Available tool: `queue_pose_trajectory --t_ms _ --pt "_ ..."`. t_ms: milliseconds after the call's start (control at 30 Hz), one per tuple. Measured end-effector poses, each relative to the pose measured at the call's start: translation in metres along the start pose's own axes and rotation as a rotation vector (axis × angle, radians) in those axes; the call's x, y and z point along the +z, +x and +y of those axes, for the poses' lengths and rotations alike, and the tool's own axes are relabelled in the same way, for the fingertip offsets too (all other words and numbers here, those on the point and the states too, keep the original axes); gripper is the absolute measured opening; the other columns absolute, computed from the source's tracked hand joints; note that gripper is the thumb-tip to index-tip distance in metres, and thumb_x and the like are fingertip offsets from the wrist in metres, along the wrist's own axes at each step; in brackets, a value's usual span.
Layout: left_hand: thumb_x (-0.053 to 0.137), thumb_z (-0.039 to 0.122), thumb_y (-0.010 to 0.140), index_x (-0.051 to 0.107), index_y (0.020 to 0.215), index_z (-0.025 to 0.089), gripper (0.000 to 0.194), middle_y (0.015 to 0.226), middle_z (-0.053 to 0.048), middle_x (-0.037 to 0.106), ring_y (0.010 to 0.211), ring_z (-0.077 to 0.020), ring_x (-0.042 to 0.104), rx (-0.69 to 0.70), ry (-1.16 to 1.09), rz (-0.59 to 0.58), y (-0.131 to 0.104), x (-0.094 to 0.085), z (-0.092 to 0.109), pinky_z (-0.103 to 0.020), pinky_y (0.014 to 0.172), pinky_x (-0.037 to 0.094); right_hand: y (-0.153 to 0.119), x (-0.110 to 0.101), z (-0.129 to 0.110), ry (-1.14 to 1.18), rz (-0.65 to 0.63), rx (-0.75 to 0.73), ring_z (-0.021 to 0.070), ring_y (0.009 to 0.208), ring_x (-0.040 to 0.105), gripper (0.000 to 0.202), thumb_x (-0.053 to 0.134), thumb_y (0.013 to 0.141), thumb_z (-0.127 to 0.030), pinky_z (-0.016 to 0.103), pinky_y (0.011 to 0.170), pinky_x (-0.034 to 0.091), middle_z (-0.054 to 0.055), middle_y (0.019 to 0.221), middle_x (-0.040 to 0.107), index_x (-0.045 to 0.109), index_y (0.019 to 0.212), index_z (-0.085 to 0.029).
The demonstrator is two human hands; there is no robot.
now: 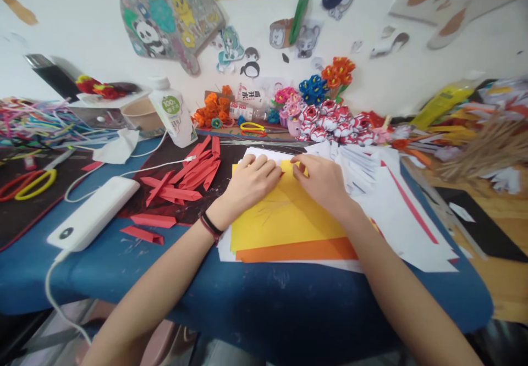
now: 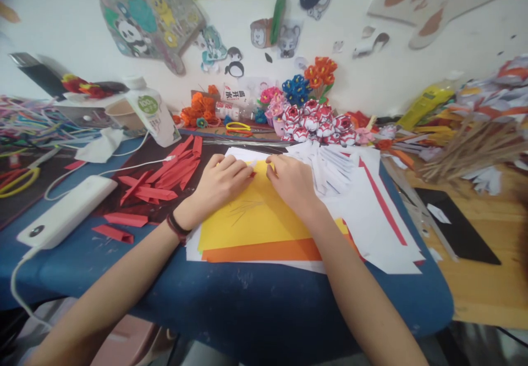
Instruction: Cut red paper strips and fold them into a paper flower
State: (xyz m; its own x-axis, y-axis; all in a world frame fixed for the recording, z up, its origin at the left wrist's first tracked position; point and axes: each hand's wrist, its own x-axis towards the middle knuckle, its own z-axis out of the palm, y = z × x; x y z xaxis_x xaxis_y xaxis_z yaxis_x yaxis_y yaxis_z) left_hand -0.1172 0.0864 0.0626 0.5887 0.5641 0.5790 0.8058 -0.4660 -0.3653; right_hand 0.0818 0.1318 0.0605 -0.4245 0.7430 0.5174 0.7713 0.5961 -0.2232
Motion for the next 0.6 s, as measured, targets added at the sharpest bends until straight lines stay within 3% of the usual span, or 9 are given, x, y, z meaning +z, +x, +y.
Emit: queue_pose_trajectory --t_ms 200,600 --pt "0.050 0.028 0.102 0.064 0.109 0.020 0.017 0.102 -0.004 0.075 0.090 -0.0194 0.060 -0.157 -0.200 0.120 -0.0020 -0.0049 -0.0084 -0.038 0.080 0.034 0.0002 -0.0016 -0.0030 0.099 0.073 -0.084 0.0173 0.074 0.066 0.023 0.050 0.098 -0.027 0.029 0.065 0.040 0.003 0.084 0.074 0.073 0.098 -0.021" --pt "0.049 0.030 0.102 0.064 0.116 0.022 0.022 0.105 -0.004 0.076 0.089 -0.0188 0.060 -0.219 -0.308 0.115 -0.0027 -0.0009 -0.0068 -0.037 0.081 0.033 -0.0028 -0.0013 -0.0053 0.215 0.089 -0.146 0.0185 0.082 0.072 0.028 0.053 0.099 -0.040 0.029 0.072 0.048 0.003 0.102 0.078 0.073 0.111 -0.025"
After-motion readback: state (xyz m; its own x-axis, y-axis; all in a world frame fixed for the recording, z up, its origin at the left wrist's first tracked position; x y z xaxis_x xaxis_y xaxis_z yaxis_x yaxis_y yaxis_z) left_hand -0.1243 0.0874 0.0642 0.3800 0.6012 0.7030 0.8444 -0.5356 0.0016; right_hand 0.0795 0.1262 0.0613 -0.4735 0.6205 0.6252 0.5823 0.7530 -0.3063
